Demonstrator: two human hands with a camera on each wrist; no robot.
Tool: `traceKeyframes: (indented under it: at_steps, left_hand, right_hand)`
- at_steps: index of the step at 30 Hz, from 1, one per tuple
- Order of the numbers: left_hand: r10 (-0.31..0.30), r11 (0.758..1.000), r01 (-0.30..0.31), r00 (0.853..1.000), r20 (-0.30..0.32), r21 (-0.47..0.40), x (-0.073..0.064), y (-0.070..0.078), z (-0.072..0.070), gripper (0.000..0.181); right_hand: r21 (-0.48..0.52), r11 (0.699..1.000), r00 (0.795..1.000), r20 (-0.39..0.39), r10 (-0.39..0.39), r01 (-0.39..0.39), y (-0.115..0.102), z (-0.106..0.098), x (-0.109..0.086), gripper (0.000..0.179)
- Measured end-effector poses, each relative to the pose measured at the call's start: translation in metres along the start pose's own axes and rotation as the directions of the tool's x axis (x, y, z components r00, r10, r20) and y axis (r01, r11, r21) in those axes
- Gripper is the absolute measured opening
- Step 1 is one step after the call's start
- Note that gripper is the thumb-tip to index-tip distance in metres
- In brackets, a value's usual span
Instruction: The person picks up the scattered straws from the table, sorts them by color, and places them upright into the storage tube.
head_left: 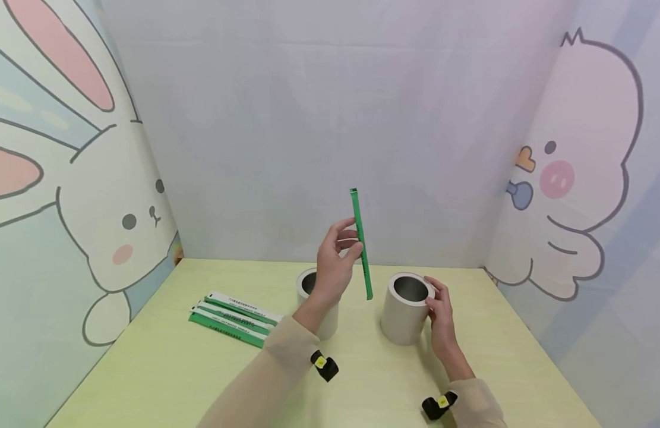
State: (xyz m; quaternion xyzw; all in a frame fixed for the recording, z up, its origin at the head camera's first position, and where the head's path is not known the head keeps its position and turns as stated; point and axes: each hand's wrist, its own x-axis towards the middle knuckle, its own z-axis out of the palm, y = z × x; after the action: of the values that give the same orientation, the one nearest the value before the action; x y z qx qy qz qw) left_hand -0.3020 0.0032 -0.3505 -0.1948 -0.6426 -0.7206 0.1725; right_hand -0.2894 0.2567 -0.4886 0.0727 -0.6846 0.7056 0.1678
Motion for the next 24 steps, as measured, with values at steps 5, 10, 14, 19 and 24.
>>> traceKeyframes:
  at_steps: [5, 10, 14, 19, 24]
  left_hand:
    - [-0.002, 1.000, 0.002, 1.000, -0.015, -0.006, 0.004, -0.002, 0.014, 0.050]
    - [-0.012, 1.000, 0.012, 1.000, -0.018, -0.002, 0.006, -0.007, 0.024, 0.050]
    - [-0.025, 1.000, 0.025, 1.000, -0.017, -0.007, 0.005, -0.011, 0.031, 0.050]
    - [-0.029, 0.999, 0.028, 1.000, -0.013, -0.027, 0.005, -0.013, 0.039, 0.050]
    - [-0.001, 0.999, 0.000, 1.000, -0.026, -0.037, 0.009, -0.013, 0.048, 0.049]
  right_hand:
    - [0.011, 1.000, 1.000, 0.003, -0.003, 0.002, -0.003, 0.002, 0.001, 0.055]
    - [0.010, 1.000, 1.000, -0.005, 0.010, -0.010, -0.003, 0.000, 0.000, 0.057]
    - [0.000, 1.000, 1.000, 0.004, 0.021, -0.021, -0.001, -0.001, 0.000, 0.057]
    - [-0.011, 1.000, 1.000, 0.013, 0.016, -0.016, 0.003, -0.002, 0.001, 0.056]
    - [-0.009, 1.000, 1.000, 0.006, 0.007, -0.007, 0.001, -0.001, 0.000, 0.056]
